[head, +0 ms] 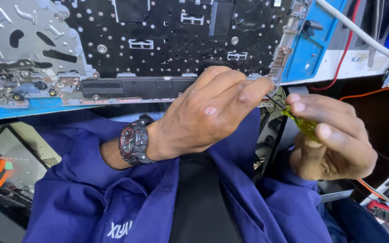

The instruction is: The person uses pliers to remove a small metal bracket from the edge of a disassembled electronic device. Then, using a screwdriver, they repeatedly pry and adjust the same bracket area along the device's edge.

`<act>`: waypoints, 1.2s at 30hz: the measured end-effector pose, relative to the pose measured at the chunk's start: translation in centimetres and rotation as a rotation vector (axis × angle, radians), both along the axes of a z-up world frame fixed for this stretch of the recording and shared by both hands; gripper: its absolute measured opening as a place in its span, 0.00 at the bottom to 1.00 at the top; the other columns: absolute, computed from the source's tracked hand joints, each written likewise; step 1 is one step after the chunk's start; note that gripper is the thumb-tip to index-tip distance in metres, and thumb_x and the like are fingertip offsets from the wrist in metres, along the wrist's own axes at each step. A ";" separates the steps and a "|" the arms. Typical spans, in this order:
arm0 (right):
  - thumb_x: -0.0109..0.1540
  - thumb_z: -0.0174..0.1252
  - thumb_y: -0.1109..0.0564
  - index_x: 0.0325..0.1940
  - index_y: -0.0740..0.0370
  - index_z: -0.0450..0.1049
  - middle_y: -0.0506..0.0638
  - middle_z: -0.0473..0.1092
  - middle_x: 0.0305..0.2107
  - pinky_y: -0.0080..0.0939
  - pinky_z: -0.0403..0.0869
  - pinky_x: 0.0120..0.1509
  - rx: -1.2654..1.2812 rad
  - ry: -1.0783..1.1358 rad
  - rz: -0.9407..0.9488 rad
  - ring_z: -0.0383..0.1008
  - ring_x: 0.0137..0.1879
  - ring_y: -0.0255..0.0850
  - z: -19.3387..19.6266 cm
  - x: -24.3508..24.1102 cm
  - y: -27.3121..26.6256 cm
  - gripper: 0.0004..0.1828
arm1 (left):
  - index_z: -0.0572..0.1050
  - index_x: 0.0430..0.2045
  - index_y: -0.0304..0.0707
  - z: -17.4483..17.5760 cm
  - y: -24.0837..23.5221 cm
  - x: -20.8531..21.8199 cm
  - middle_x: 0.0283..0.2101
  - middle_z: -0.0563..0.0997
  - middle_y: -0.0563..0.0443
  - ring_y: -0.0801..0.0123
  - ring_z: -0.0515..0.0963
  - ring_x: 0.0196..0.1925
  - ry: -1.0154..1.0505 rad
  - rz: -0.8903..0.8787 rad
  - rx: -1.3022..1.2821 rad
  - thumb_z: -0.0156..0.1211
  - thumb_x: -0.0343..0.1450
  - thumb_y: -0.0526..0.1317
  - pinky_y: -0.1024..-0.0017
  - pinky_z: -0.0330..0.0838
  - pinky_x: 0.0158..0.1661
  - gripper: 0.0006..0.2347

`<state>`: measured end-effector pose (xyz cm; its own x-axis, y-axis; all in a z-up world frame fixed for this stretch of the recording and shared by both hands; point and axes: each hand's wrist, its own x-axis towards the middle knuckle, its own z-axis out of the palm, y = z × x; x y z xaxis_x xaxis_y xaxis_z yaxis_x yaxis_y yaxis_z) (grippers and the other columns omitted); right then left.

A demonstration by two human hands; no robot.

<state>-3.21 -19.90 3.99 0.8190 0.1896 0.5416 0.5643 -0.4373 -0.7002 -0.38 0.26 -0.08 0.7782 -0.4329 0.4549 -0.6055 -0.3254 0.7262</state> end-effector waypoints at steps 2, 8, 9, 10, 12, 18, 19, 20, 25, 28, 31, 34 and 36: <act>0.69 0.56 0.55 0.51 0.60 0.66 0.63 0.66 0.38 0.49 0.81 0.43 -0.043 -0.024 0.029 0.76 0.38 0.57 0.2 0.4 -0.5 0.10 | 0.68 0.53 0.30 0.0 0.0 0.0 0.35 0.74 0.49 0.61 0.77 0.39 0.009 -0.010 -0.012 0.52 0.81 0.25 0.63 0.75 0.49 0.08; 0.67 0.61 0.63 0.48 0.62 0.66 0.67 0.69 0.31 0.56 0.84 0.37 -0.051 -0.053 0.040 0.78 0.33 0.59 -0.1 -0.1 -1.5 0.10 | 0.68 0.54 0.30 0.1 0.1 0.0 0.37 0.74 0.47 0.59 0.76 0.38 0.040 -0.031 -0.020 0.51 0.81 0.25 0.62 0.75 0.50 0.08; 0.69 0.57 0.68 0.53 0.63 0.66 0.69 0.70 0.30 0.56 0.82 0.37 -0.068 -0.048 -0.013 0.78 0.34 0.61 -0.1 -0.4 -1.4 0.11 | 0.68 0.54 0.30 0.1 0.1 0.0 0.37 0.74 0.47 0.59 0.76 0.39 0.045 -0.030 -0.022 0.51 0.81 0.25 0.62 0.75 0.50 0.08; 0.69 0.57 0.68 0.53 0.63 0.66 0.69 0.70 0.30 0.56 0.82 0.37 -0.067 -0.051 -0.013 0.78 0.34 0.61 -0.1 -0.4 -1.2 0.11 | 0.68 0.54 0.30 0.0 0.1 0.1 0.37 0.74 0.47 0.59 0.76 0.39 0.042 -0.030 -0.021 0.51 0.81 0.25 0.62 0.75 0.50 0.08; 0.72 0.54 0.60 0.58 0.62 0.66 0.69 0.67 0.36 0.56 0.83 0.44 -0.040 0.021 -0.027 0.78 0.37 0.63 0.0 -0.6 -0.7 0.11 | 0.68 0.53 0.30 0.0 0.1 0.1 0.38 0.75 0.47 0.59 0.77 0.40 0.040 -0.030 -0.028 0.51 0.82 0.28 0.63 0.75 0.50 0.06; 0.68 0.53 0.69 0.56 0.60 0.56 0.73 0.65 0.33 0.62 0.82 0.47 0.074 0.105 -0.069 0.76 0.37 0.61 0.0 -0.4 0.0 0.18 | 0.69 0.52 0.29 0.2 0.2 0.2 0.36 0.73 0.46 0.58 0.76 0.38 0.024 -0.039 -0.032 0.49 0.80 0.23 0.61 0.75 0.50 0.09; 0.68 0.53 0.69 0.56 0.60 0.56 0.73 0.65 0.33 0.62 0.82 0.47 0.075 0.106 -0.069 0.76 0.37 0.61 0.1 -0.4 0.0 0.18 | 0.69 0.52 0.29 0.2 0.2 0.3 0.36 0.73 0.46 0.58 0.76 0.38 0.025 -0.040 -0.031 0.49 0.80 0.23 0.61 0.75 0.50 0.09; 0.68 0.53 0.68 0.57 0.59 0.55 0.72 0.64 0.33 0.62 0.81 0.46 0.085 0.097 -0.101 0.74 0.37 0.62 0.2 -0.4 0.0 0.17 | 0.69 0.52 0.29 0.2 0.2 0.3 0.36 0.74 0.46 0.59 0.76 0.38 0.024 -0.039 -0.034 0.50 0.81 0.24 0.61 0.76 0.50 0.07; 0.71 0.50 0.69 0.62 0.60 0.56 0.71 0.61 0.36 0.66 0.81 0.47 0.083 0.103 -0.101 0.69 0.39 0.59 -0.3 0.2 -2.2 0.17 | 0.70 0.49 0.29 0.3 0.0 0.5 0.34 0.74 0.49 0.60 0.76 0.37 -0.014 -0.027 -0.028 0.51 0.82 0.27 0.63 0.75 0.46 0.04; 0.73 0.48 0.68 0.60 0.59 0.56 0.71 0.62 0.36 0.61 0.79 0.43 0.212 0.241 -0.204 0.68 0.35 0.59 -0.9 0.3 -2.2 0.14 | 0.70 0.47 0.30 0.4 -0.1 0.7 0.31 0.70 0.50 0.62 0.73 0.34 -0.023 -0.015 -0.021 0.54 0.80 0.24 0.64 0.75 0.45 0.05; 0.76 0.50 0.61 0.61 0.60 0.52 0.72 0.61 0.39 0.64 0.82 0.45 0.188 0.364 -0.253 0.70 0.37 0.62 -0.9 0.7 -1.9 0.14 | 0.70 0.46 0.29 0.5 -0.1 0.8 0.32 0.71 0.49 0.61 0.73 0.34 -0.013 -0.026 -0.032 0.53 0.80 0.24 0.64 0.74 0.44 0.04; 0.76 0.50 0.60 0.60 0.60 0.51 0.70 0.59 0.38 0.66 0.83 0.46 0.176 0.365 -0.254 0.69 0.41 0.57 -0.8 0.6 -1.7 0.15 | 0.69 0.45 0.28 0.4 -0.2 0.7 0.30 0.69 0.49 0.62 0.70 0.32 -0.010 -0.038 -0.034 0.52 0.80 0.23 0.64 0.72 0.42 0.04; 0.76 0.49 0.60 0.60 0.60 0.51 0.70 0.60 0.38 0.64 0.83 0.45 0.194 0.384 -0.256 0.69 0.37 0.60 -0.8 0.7 -1.7 0.14 | 0.69 0.48 0.27 0.3 -0.2 0.7 0.34 0.73 0.47 0.61 0.73 0.34 -0.011 -0.043 -0.025 0.54 0.80 0.24 0.63 0.73 0.43 0.05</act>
